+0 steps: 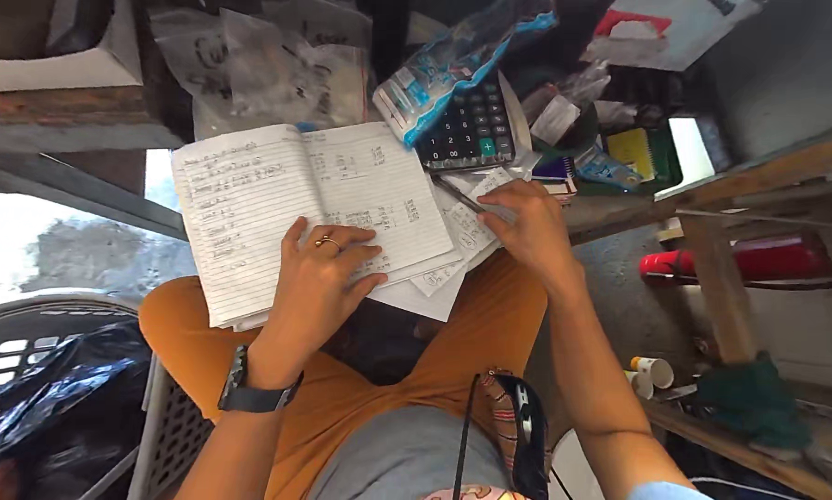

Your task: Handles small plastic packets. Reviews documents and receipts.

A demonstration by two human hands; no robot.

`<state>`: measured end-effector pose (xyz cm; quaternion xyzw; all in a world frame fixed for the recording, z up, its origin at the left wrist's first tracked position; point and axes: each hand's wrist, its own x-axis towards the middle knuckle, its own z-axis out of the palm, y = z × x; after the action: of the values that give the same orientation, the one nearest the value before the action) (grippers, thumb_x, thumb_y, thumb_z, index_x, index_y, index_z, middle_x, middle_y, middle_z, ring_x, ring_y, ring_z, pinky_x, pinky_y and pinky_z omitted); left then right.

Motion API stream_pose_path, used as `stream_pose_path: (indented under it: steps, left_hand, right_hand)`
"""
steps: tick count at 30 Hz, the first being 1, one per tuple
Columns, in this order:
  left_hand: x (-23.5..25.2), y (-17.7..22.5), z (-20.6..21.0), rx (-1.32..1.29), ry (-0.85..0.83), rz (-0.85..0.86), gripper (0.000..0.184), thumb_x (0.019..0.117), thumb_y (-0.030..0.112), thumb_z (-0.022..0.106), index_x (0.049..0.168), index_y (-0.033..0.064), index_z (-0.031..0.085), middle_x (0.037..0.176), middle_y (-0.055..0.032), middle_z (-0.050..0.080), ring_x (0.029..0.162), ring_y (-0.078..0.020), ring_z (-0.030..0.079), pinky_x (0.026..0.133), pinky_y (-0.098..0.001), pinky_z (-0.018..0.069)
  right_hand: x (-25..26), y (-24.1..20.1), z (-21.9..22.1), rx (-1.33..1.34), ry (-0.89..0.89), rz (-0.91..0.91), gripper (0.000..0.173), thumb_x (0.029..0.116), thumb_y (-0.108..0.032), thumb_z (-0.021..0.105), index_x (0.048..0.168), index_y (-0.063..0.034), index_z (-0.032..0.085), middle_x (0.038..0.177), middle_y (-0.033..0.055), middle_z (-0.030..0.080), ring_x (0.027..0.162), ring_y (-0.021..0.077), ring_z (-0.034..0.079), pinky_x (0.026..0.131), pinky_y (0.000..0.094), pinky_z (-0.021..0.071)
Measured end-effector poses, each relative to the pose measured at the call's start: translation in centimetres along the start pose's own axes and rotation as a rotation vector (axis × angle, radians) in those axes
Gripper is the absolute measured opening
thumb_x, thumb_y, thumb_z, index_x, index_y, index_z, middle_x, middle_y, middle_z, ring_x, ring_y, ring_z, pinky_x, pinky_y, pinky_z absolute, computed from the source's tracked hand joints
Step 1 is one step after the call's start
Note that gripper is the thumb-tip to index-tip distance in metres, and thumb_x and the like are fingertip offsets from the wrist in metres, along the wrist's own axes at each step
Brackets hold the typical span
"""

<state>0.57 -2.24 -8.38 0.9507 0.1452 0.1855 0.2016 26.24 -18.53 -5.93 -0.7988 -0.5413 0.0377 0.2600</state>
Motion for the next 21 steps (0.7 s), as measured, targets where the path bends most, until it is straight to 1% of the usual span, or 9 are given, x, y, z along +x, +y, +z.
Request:
stream_pose_path:
  steps: [3,5,7,9,11,14,16,19,21]
  left_hand:
    - [0.6,1.7,1.0,0.003,0.011,0.138,0.039,0.0880,0.042,0.073,0.111,0.0112,0.077,0.122,-0.0138,0.068,0.117,-0.0356,0.062,0.111,-0.0719,0.0253]
    - [1.0,2.7,2.0,0.040,-0.032,0.262,0.030,0.0867,0.032,0.077,0.110,0.0134,0.077,0.119,-0.0130,0.067,0.114,-0.0343,0.063,0.111,-0.0736,0.0240]
    - [1.3,2.9,3.0,0.075,-0.050,0.328,0.019,0.0908,0.021,0.073,0.107,0.0127,0.077,0.114,-0.0125,0.068,0.112,-0.0335,0.063,0.111,-0.0726,0.0260]
    - [1.5,2.4,3.7,0.084,-0.021,0.365,0.015,0.0950,0.022,0.067,0.102,0.0128,0.077,0.109,-0.0107,0.068,0.108,-0.0308,0.064,0.112,-0.0687,0.0273]
    - [1.5,2.1,4.1,0.081,0.001,0.386,0.018,0.0974,0.027,0.066,0.098,0.0141,0.078,0.105,-0.0085,0.069,0.106,-0.0278,0.065,0.113,-0.0658,0.0272]
    - [1.3,2.4,4.3,0.069,0.026,0.374,0.015,0.0986,0.019,0.064,0.094,0.0143,0.078,0.103,-0.0081,0.069,0.104,-0.0263,0.065,0.113,-0.0650,0.0264]
    - [1.2,2.6,4.5,0.056,0.053,0.368,0.015,0.0983,0.016,0.064,0.092,0.0140,0.077,0.101,-0.0076,0.069,0.102,-0.0255,0.065,0.113,-0.0634,0.0267]
    - [1.3,2.9,4.7,0.023,0.077,0.358,0.014,0.0977,0.014,0.064,0.090,0.0127,0.077,0.101,-0.0081,0.070,0.102,-0.0255,0.066,0.113,-0.0635,0.0280]
    - [1.3,3.0,5.0,0.007,0.087,0.354,0.015,0.0975,0.015,0.064,0.090,0.0123,0.077,0.101,-0.0084,0.071,0.102,-0.0256,0.066,0.113,-0.0633,0.0284]
  right_hand:
    - [1.5,1.5,-0.2,0.019,0.035,0.017,0.021,0.0962,-0.013,0.068,0.111,-0.0017,0.077,0.112,0.0186,0.073,0.106,0.0368,0.068,0.090,0.0533,0.0541]
    - [2.1,2.5,-1.5,0.081,0.162,0.099,0.022,0.1004,-0.012,0.061,0.112,0.0007,0.075,0.110,0.0198,0.071,0.098,0.0307,0.071,0.087,0.0460,0.0581]
    - [2.6,3.7,-2.8,0.120,0.222,0.205,0.022,0.1013,-0.012,0.060,0.114,0.0000,0.074,0.110,0.0196,0.071,0.096,0.0271,0.071,0.087,0.0419,0.0576]
    - [3.1,5.1,-3.2,0.152,0.145,0.281,0.023,0.1016,-0.014,0.061,0.114,0.0007,0.074,0.111,0.0207,0.071,0.099,0.0291,0.070,0.092,0.0460,0.0555]
    - [3.4,6.3,-2.7,0.178,0.022,0.311,0.026,0.1024,-0.020,0.063,0.113,0.0018,0.073,0.109,0.0215,0.072,0.100,0.0320,0.070,0.094,0.0519,0.0541]
    - [3.8,6.2,-2.8,0.189,-0.114,0.344,0.030,0.1032,-0.025,0.062,0.111,0.0014,0.074,0.109,0.0215,0.071,0.100,0.0331,0.068,0.093,0.0547,0.0510]
    - [4.3,6.3,-3.0,0.210,-0.164,0.377,0.032,0.1067,-0.024,0.056,0.112,0.0026,0.073,0.109,0.0220,0.070,0.101,0.0330,0.067,0.094,0.0547,0.0499]
    - [4.7,7.0,-3.5,0.300,-0.161,0.406,0.038,0.1101,-0.026,0.046,0.110,0.0026,0.072,0.108,0.0186,0.072,0.100,0.0282,0.068,0.094,0.0516,0.0502]
    - [4.6,7.1,-3.7,0.336,-0.185,0.428,0.040,0.1099,-0.029,0.048,0.109,0.0030,0.072,0.107,0.0168,0.072,0.098,0.0249,0.068,0.092,0.0487,0.0515]
